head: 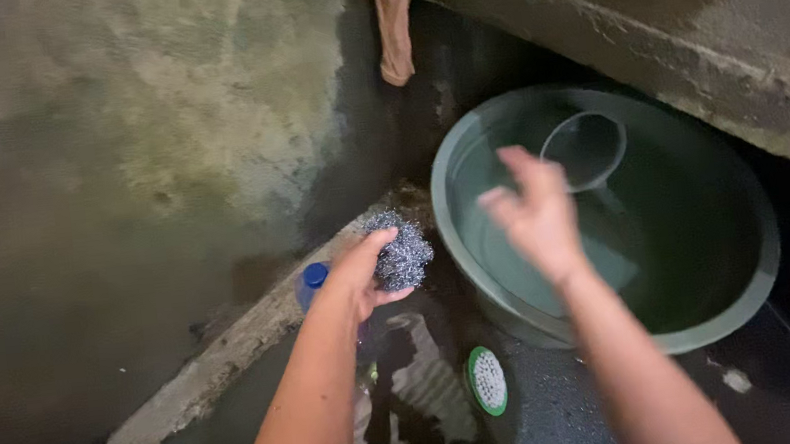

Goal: The person scrubs a concrete wall with a steel wool pad, repeatedly wetting it with water from a plastic bottle and a small cup. They focus on a vertical seam and lower sections of the wall, occasionally rinsing the pad in a basin.

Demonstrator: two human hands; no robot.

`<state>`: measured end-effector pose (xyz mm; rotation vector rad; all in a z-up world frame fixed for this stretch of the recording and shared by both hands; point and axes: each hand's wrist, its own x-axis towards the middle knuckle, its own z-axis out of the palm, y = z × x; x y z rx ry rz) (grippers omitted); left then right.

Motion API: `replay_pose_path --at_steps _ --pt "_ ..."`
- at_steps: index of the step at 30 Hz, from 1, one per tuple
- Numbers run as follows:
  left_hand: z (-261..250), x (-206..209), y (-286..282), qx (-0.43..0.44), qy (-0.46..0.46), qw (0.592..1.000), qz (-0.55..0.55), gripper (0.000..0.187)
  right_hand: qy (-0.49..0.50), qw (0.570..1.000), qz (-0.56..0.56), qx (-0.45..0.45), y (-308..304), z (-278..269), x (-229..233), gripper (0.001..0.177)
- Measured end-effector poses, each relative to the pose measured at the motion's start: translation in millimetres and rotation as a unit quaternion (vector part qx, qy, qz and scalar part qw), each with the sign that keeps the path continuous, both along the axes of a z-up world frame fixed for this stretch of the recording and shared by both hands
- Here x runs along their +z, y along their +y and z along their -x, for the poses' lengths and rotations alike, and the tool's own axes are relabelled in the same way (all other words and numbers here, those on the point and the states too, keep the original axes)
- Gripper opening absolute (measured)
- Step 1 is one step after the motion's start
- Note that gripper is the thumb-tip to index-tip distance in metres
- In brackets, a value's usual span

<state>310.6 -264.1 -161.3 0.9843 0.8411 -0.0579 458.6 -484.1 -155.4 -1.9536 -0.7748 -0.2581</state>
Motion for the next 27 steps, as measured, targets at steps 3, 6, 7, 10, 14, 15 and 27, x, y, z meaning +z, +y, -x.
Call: replay_pose_path --at_steps 3,6,7,10,14,15,27 --pt "-4 -16 -3 -0.002 0.012 1.000 0.008 0.042 0.005 0.969 0.070 -0.237 -61 -77 -50 0.054" --pt "-8 -29 -5 -0.025 0.015 1.000 0.009 0.042 0.083 0.940 0.120 -0.309 -92 -144 -106 0.067" --pt "-8 -32 -6 -0.024 0.014 1.000 0.009 0.041 0.106 0.938 0.123 -0.308 -98 -160 -122 0.071" --pt "-8 -36 -5 -0.015 0.024 1.000 0.005 0.039 0.084 0.940 0.155 -0.291 -100 -204 -151 0.086" --pt "-6 -37 -5 -0.004 0.057 0.998 -0.005 0.037 0.210 0.930 0.140 -0.268 -92 -211 -158 0.107" --pt "-6 -38 -5 -0.003 0.063 0.998 -0.006 0.037 0.231 0.933 0.110 -0.254 -91 -204 -156 0.106" --pt "-18 -43 -1 0.007 0.058 0.998 0.008 0.036 0.328 0.926 0.149 -0.110 -76 -159 -120 0.048"
